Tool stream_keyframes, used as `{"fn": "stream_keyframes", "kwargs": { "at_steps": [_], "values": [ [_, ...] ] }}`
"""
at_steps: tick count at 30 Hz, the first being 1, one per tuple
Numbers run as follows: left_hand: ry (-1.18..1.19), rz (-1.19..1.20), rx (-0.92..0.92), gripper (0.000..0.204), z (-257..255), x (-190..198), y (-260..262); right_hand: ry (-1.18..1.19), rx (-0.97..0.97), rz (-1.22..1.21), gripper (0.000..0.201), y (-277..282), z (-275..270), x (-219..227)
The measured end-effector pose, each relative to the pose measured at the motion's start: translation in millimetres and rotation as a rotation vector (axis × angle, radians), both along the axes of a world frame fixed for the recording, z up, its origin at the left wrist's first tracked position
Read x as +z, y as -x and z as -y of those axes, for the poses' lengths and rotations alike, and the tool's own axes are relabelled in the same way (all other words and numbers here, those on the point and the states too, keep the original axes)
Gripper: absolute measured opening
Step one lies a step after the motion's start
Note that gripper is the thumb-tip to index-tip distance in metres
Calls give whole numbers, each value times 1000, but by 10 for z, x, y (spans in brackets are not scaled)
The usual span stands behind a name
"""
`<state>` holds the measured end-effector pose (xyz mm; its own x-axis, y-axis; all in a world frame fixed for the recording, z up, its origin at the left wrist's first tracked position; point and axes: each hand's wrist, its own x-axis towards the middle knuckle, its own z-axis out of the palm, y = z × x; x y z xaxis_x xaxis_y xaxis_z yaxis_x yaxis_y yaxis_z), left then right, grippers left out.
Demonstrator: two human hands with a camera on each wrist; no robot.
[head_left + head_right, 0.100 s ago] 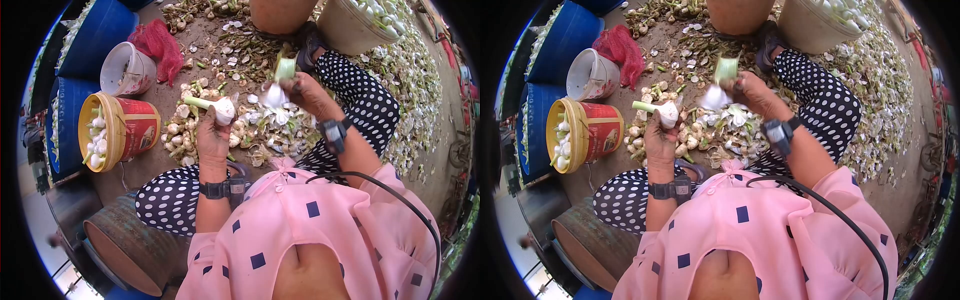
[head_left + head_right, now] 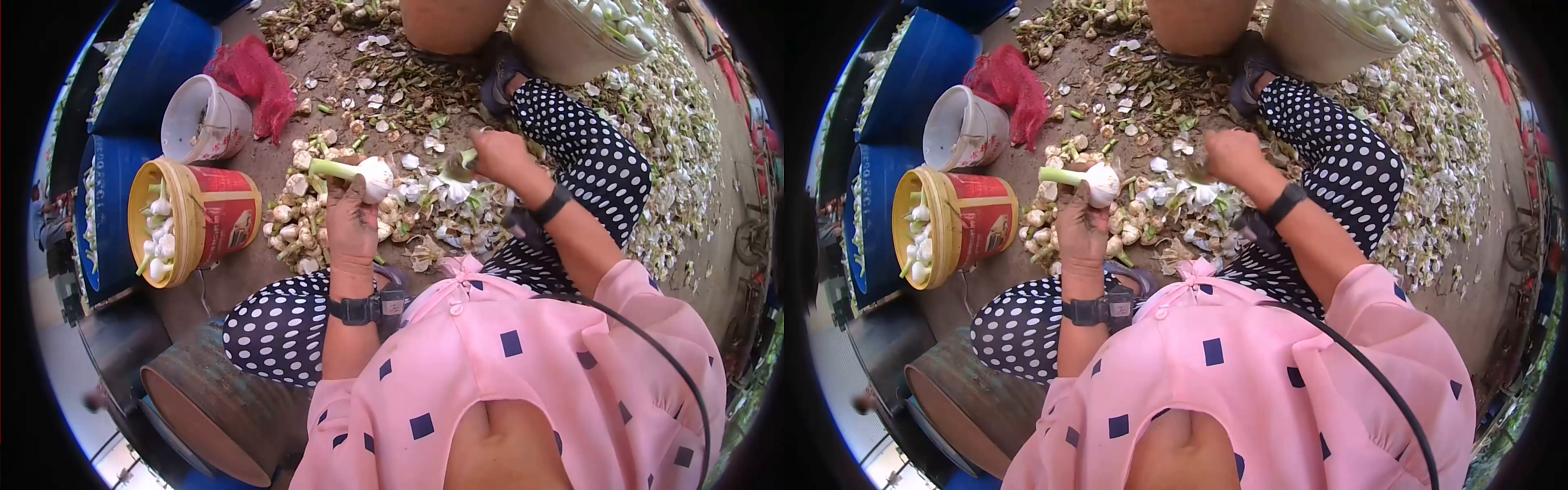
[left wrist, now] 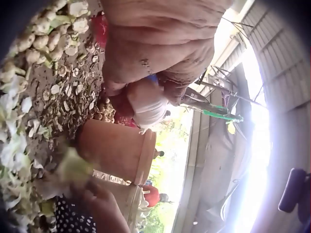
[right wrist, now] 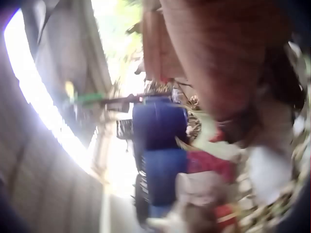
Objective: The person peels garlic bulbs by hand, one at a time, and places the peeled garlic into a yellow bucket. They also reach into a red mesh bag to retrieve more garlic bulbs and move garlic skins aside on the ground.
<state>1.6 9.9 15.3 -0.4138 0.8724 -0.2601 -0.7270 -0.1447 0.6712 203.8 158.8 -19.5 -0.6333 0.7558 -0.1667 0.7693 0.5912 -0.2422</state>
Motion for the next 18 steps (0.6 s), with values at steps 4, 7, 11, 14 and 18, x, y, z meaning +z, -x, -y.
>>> {"fn": "stream_keyframes", "kwargs": {
  "at_steps": [4,7,11,14,18],
  "values": [
    [72,-130,11,29,-22,-97,-268,471,5,-551,27,332,390,454],
    [61,-207,-17,33,-43,-74,-312,170,131,-427,20,467,478,428],
    [65,-252,-2,39,-29,-133,-302,156,199,-330,16,453,549,547],
    [55,-276,1,37,-54,-177,-326,78,177,-355,13,471,610,532],
    [59,-240,5,32,-70,-116,-313,134,65,-571,16,415,500,418]
  ]
}}
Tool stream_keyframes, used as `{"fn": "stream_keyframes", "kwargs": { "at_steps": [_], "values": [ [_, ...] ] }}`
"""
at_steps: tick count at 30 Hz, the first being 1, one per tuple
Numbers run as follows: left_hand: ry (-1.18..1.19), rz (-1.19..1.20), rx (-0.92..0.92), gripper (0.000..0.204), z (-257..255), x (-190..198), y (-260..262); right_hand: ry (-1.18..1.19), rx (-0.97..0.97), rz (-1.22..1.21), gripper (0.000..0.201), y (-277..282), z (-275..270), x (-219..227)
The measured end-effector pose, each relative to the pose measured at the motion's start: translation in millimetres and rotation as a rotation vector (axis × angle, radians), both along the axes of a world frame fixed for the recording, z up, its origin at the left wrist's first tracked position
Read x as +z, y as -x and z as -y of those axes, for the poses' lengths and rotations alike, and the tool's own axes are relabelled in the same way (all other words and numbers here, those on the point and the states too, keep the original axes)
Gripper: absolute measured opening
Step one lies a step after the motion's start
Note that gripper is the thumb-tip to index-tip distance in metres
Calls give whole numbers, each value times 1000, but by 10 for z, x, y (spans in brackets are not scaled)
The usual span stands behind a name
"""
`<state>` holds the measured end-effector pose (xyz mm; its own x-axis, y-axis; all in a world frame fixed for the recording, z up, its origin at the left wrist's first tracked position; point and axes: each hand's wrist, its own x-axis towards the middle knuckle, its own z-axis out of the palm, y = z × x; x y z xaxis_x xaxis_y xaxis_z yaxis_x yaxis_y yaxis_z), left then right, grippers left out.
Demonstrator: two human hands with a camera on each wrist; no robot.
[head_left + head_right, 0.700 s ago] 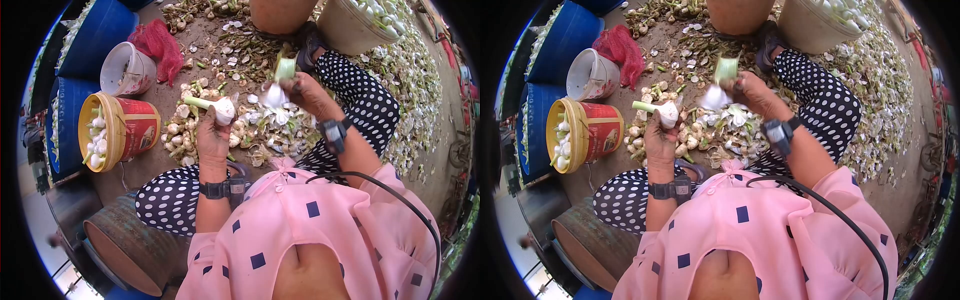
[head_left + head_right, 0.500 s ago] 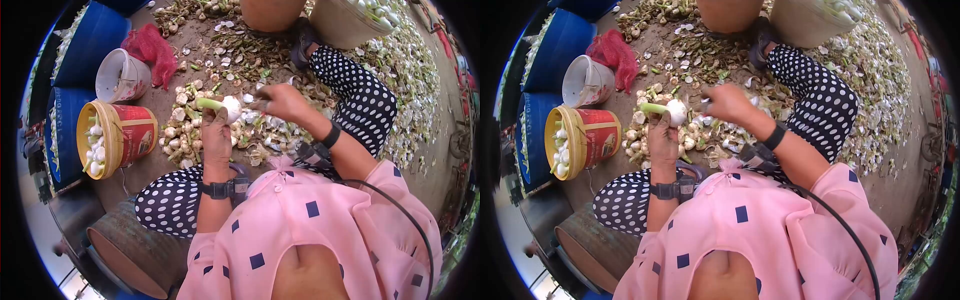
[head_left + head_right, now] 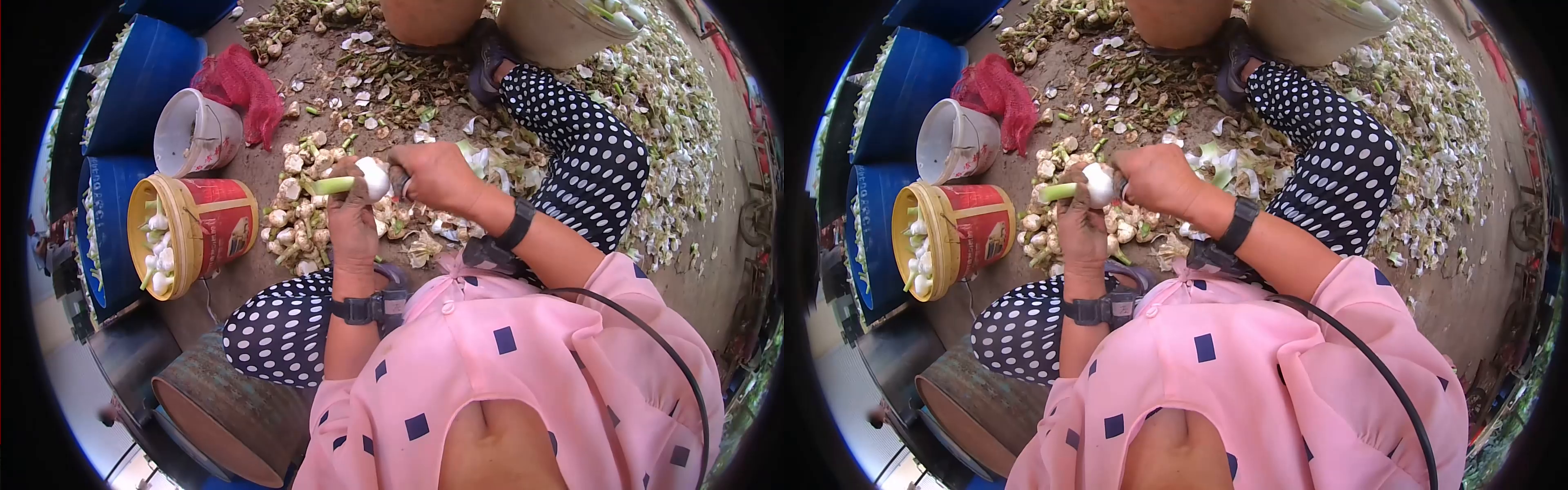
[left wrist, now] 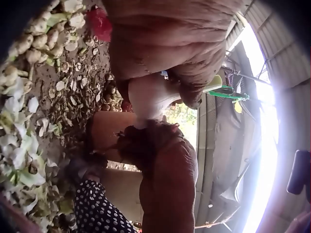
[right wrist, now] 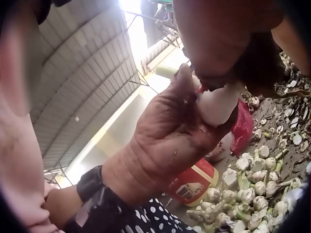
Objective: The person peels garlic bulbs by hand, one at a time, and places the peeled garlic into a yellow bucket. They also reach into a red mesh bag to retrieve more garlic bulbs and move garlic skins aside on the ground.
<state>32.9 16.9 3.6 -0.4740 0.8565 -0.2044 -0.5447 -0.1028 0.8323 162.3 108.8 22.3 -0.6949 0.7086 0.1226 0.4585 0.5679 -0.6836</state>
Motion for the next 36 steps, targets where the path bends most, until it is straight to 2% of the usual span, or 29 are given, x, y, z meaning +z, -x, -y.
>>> {"fn": "stream_keyframes", "kwargs": {
  "at_steps": [1,3,4,5,6,8,9,10,11,12,14,16,17,18,19,20,21,22,23,24,26,27,28,30,31,33,34,36],
  "values": [
    [19,-49,31,29,-10,39,26,114,35,-107,17,-35,-55,-29],
    [80,-178,41,23,-20,50,75,109,91,-166,20,-103,-148,-55],
    [79,-174,47,23,-13,25,124,105,146,-231,23,-126,-177,-60],
    [157,-66,4,21,9,-26,183,107,150,-228,23,-158,-187,-61],
    [234,43,-39,20,35,-77,238,451,155,-374,23,-188,-200,-36],
    [238,89,-65,27,89,-168,301,1145,155,-651,30,-200,-236,-2],
    [152,260,-71,29,100,-192,315,1348,260,-944,36,-174,-247,-44],
    [64,429,-74,32,123,-224,341,1435,324,-1073,35,-163,-310,-80],
    [66,529,-15,38,158,-308,394,1566,242,-1100,38,-175,-387,-96],
    [63,528,1,38,165,-249,400,1695,157,-1122,40,-159,-461,-37],
    [-26,646,50,36,178,-39,412,1727,128,-1353,41,-172,-637,-86],
    [-126,747,113,46,248,-56,662,1786,134,-1440,38,-272,-846,-66],
    [-276,655,155,45,294,-91,841,1625,47,-1304,35,-353,-943,-200],
    [-317,640,278,45,302,50,1024,1460,-31,-1170,32,-439,-1049,-395],
    [-517,554,239,45,335,143,1298,1267,-118,-512,32,-525,-1247,-580],
    [-640,492,286,41,365,310,1542,1000,-177,115,33,-584,-1385,-765],
    [-778,517,362,40,382,484,1756,456,-142,593,33,-627,-1385,-913],
    [-785,415,495,41,443,633,1938,-127,-92,1014,33,-628,-1347,-1033],
    [-854,489,393,44,530,673,2094,-74,-135,899,33,-527,-1296,-1094],
    [-855,496,405,44,499,588,2138,-33,-179,780,32,-319,-1283,-1123],
    [-706,370,422,46,434,435,2164,50,-88,589,30,227,-1057,-1266],
    [-571,318,531,39,302,381,2037,264,-7,512,33,530,-895,-1317],
    [-563,319,539,39,243,251,2017,416,102,380,36,786,-769,-1459],
    [-362,281,364,31,228,-64,1986,393,145,388,34,1266,-497,-1615],
    [-352,285,376,31,212,-147,1952,394,120,356,33,1448,-397,-1792],
    [-84,232,430,25,196,-249,1892,355,138,251,28,1712,-280,-2167],
    [-75,230,442,25,189,-303,1848,364,150,253,28,1772,-282,-2155],
    [330,-5,388,35,119,-422,1773,362,158,439,31,1866,-350,-2065]
  ]
}}
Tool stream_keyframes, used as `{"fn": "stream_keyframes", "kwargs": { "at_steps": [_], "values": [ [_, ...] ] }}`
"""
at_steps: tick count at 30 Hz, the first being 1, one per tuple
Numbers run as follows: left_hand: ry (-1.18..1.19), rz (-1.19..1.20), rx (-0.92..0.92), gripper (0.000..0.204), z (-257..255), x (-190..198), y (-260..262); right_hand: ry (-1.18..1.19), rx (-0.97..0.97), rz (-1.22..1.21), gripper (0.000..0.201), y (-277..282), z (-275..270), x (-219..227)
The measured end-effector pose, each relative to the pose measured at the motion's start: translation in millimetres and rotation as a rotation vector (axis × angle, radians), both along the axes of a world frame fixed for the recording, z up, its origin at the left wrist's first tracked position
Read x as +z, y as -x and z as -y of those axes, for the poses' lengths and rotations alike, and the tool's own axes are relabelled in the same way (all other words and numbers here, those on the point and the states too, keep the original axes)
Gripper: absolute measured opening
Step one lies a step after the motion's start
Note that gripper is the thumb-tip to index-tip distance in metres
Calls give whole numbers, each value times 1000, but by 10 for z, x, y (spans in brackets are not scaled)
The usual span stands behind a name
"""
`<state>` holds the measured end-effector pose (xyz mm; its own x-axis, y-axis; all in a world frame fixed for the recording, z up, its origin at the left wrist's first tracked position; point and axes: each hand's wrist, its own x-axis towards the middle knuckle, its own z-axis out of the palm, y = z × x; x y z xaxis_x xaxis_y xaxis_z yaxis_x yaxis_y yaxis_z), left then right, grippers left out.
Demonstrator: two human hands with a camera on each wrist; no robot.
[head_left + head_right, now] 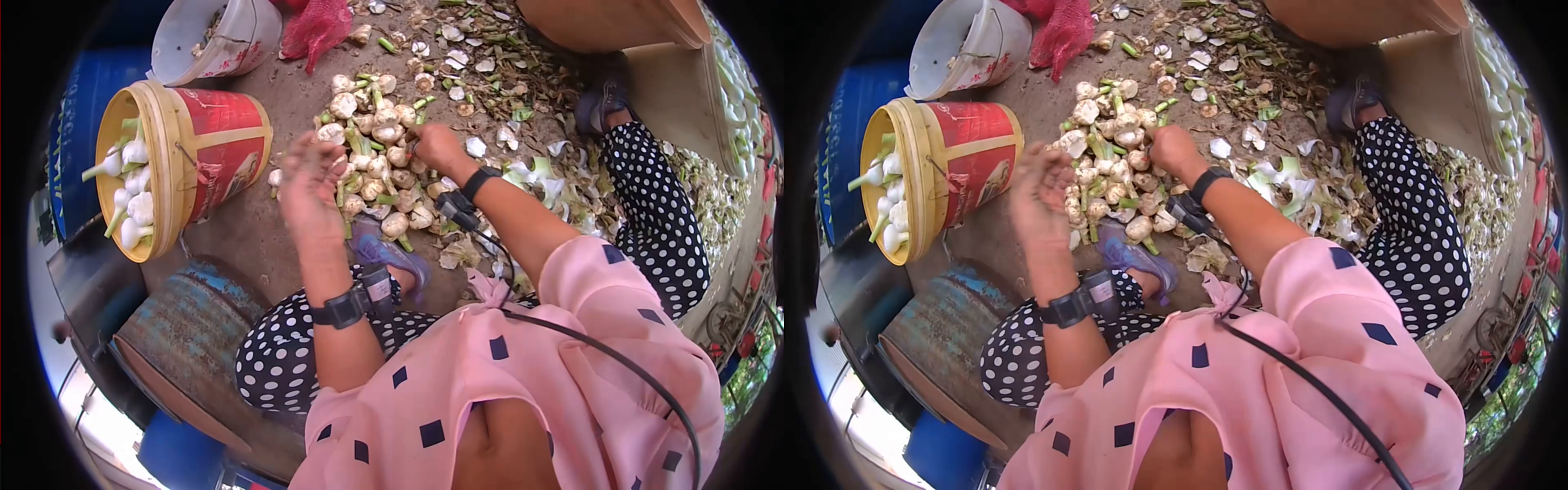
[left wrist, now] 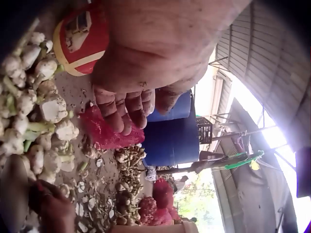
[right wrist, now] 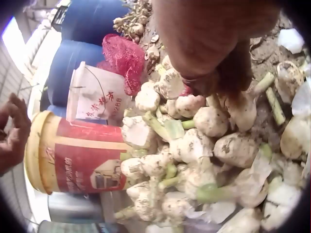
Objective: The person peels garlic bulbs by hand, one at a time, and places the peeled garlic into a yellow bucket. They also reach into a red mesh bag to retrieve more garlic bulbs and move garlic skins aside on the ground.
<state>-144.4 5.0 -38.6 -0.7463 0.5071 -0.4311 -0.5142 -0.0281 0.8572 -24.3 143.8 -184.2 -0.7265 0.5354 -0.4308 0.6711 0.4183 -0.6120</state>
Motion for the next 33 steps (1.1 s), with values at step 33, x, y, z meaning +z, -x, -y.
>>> {"fn": "stream_keyframes", "kwargs": {
  "at_steps": [33],
  "values": [
    [-225,-615,-558,48,-286,875,-2005,820,-564,-899,18,-2051,117,2195]
  ]
}}
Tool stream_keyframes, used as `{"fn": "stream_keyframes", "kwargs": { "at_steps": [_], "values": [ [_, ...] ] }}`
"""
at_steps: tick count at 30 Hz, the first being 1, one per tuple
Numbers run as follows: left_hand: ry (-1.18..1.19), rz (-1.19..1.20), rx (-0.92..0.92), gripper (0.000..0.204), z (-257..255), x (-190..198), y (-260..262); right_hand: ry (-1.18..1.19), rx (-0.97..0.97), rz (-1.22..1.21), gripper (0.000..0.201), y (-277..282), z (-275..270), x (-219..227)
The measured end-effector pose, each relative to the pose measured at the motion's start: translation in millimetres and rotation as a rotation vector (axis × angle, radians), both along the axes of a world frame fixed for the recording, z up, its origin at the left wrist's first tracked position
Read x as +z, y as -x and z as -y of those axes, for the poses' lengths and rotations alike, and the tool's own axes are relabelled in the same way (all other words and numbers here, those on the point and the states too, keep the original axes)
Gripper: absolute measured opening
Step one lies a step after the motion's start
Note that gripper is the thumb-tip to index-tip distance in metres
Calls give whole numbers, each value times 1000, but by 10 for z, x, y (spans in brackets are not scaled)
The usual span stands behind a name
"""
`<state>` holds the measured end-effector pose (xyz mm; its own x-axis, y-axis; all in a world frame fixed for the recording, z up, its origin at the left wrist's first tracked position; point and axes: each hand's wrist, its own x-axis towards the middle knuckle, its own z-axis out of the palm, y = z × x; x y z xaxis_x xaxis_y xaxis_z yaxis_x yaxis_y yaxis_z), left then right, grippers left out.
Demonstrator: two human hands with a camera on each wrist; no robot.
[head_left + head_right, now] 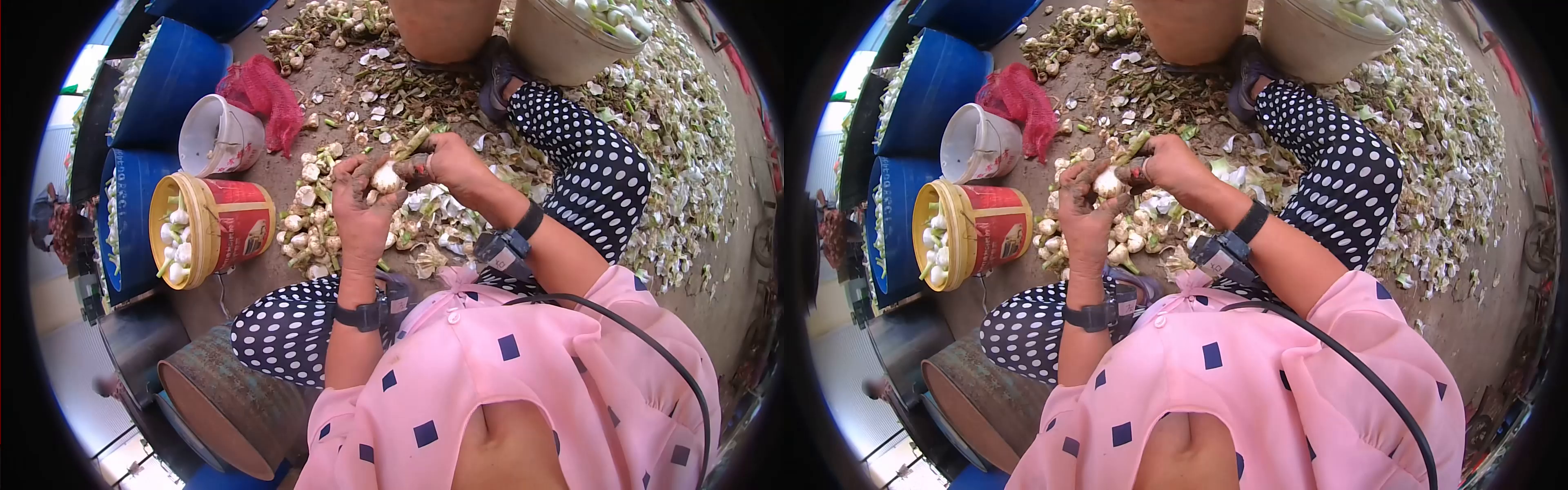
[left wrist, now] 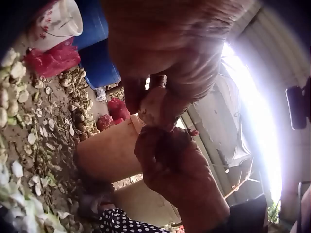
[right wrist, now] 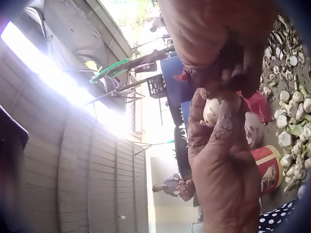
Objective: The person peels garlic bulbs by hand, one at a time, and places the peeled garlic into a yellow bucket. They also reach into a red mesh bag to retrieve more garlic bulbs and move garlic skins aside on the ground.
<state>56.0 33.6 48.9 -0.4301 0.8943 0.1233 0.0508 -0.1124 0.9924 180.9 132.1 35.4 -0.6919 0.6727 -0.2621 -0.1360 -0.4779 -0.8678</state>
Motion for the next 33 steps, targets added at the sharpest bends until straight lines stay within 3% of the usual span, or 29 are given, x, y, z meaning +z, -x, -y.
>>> {"fn": "stream_keyframes", "kwargs": {
  "at_steps": [1,2,4,5,7,8,9,11,12,15,16,21,23,24,25,28,29,31,32,33],
  "values": [
    [-15,-170,-7,49,3,-10,10,63,-14,-21,15,-5,2,6],
    [-12,-170,-7,49,12,-18,6,66,-14,-21,15,-2,-3,8],
    [25,233,23,44,18,36,-45,-68,14,80,15,-6,-12,-3],
    [28,236,22,44,11,-16,-7,-66,13,83,15,-16,-16,-16],
    [79,791,-9,35,-8,-127,120,-603,54,242,18,-36,-14,-51],
    [53,938,-71,28,21,-178,160,-703,33,228,20,-38,4,-71],
    [56,943,-73,28,18,-171,152,-701,33,234,20,-37,26,-82],
    [55,888,-47,27,-7,-153,143,-147,-3,43,19,8,44,-102],
    [57,892,-45,27,-9,-143,113,-91,-65,37,16,62,67,-96],
    [17,274,10,44,-24,-123,-14,31,-113,46,17,118,134,-40],
    [16,191,59,48,-23,-174,6,121,-106,32,18,150,136,-100],
    [109,231,85,39,57,-103,138,-160,18,0,19,179,69,-135],
    [355,784,-135,39,98,-145,316,-1,290,31,28,135,-23,-47],
    [481,841,-233,43,110,-115,377,69,284,62,29,139,-49,13],
    [477,841,-237,43,107,-102,371,64,281,64,29,143,-49,25],
    [305,385,-129,43,160,-110,308,-397,193,169,32,132,-8,52],
    [304,386,-129,43,187,-108,312,-398,193,170,32,130,-11,67],
    [245,95,-189,47,273,-101,329,-285,231,210,23,108,6,128],
    [191,354,-244,52,293,-85,377,-287,230,211,23,110,33,144],
    [189,355,-243,52,309,-96,385,9,171,83,18,119,83,167]
  ]
}}
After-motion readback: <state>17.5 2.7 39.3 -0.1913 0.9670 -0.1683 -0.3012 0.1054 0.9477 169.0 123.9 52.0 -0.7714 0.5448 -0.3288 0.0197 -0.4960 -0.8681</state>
